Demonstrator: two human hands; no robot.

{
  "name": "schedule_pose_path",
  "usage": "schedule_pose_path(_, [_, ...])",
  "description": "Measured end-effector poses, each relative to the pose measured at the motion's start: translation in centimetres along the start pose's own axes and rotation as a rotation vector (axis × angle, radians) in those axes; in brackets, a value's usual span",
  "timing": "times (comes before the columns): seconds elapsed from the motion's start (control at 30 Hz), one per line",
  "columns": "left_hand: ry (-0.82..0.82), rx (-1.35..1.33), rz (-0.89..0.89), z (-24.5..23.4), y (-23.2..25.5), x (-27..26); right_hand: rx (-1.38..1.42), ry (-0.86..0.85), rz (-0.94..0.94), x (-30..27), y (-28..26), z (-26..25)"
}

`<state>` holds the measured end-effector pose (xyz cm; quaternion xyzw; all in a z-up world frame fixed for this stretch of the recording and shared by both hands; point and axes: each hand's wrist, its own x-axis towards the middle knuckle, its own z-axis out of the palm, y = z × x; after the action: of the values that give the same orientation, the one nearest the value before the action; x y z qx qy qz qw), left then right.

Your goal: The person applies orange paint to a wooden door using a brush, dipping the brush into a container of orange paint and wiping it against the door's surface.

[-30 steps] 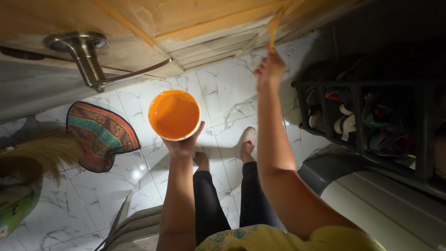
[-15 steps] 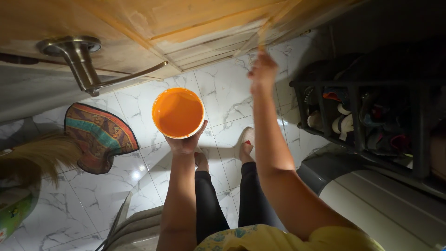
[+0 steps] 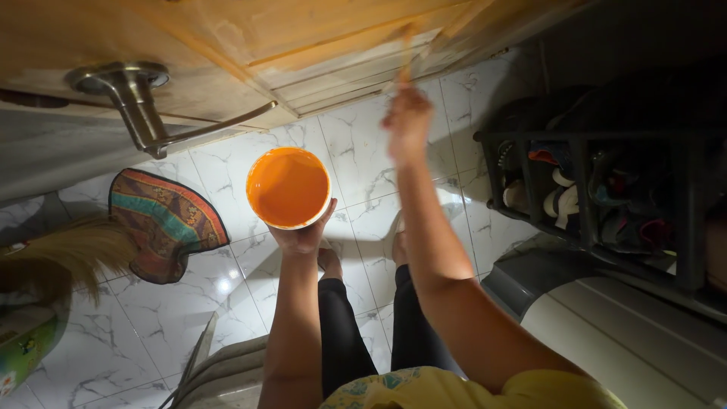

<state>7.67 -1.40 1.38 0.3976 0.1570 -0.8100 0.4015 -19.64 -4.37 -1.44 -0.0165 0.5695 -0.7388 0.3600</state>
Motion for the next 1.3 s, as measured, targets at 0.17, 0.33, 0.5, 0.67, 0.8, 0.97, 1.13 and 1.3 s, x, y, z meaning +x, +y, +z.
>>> schedule_pose_path(0.17, [0.031, 0.066, 0.023, 0.4, 0.9, -0.6, -0.262, -0.106, 0.177, -5.6, 2.7, 1.3])
schedule_pose_path(0.33, [0.016, 0.024, 0.005, 0.0, 1.5, -0.6, -0.053, 0.0, -0.062, -2.6, -2.9, -4.5])
schedule_pose_path(0.5, [0.022, 0.012, 0.005, -0.3, 1.9, -0.4, 0.085, 0.183, 0.055, 0.8, -3.3, -1.7])
schedule_pose_path(0.67, [0.017, 0.033, 0.023, -0.8, 2.9, -0.8, -0.263, -0.04, 0.081, -6.2, 5.3, 6.5])
schedule_pose_path(0.8, [0.0, 0.029, 0.04, -1.1, 4.0, -1.1, -0.331, -0.092, 0.247, -8.6, 6.2, 5.8])
schedule_pose_path(0.97, [-0.018, 0.026, 0.037, -1.4, 5.2, -1.3, -0.027, 0.027, 0.037, -4.4, 0.4, -1.5])
schedule_pose_path(1.13, [-0.012, -0.026, 0.022, -2.5, 6.4, -1.2, 0.178, 0.076, 0.012, -1.1, 3.6, 1.5])
schedule_pose_path(1.3, [-0.026, -0.02, 0.008, -3.3, 7.5, -1.1, -0.361, -0.018, 0.108, -8.2, 10.8, 8.8])
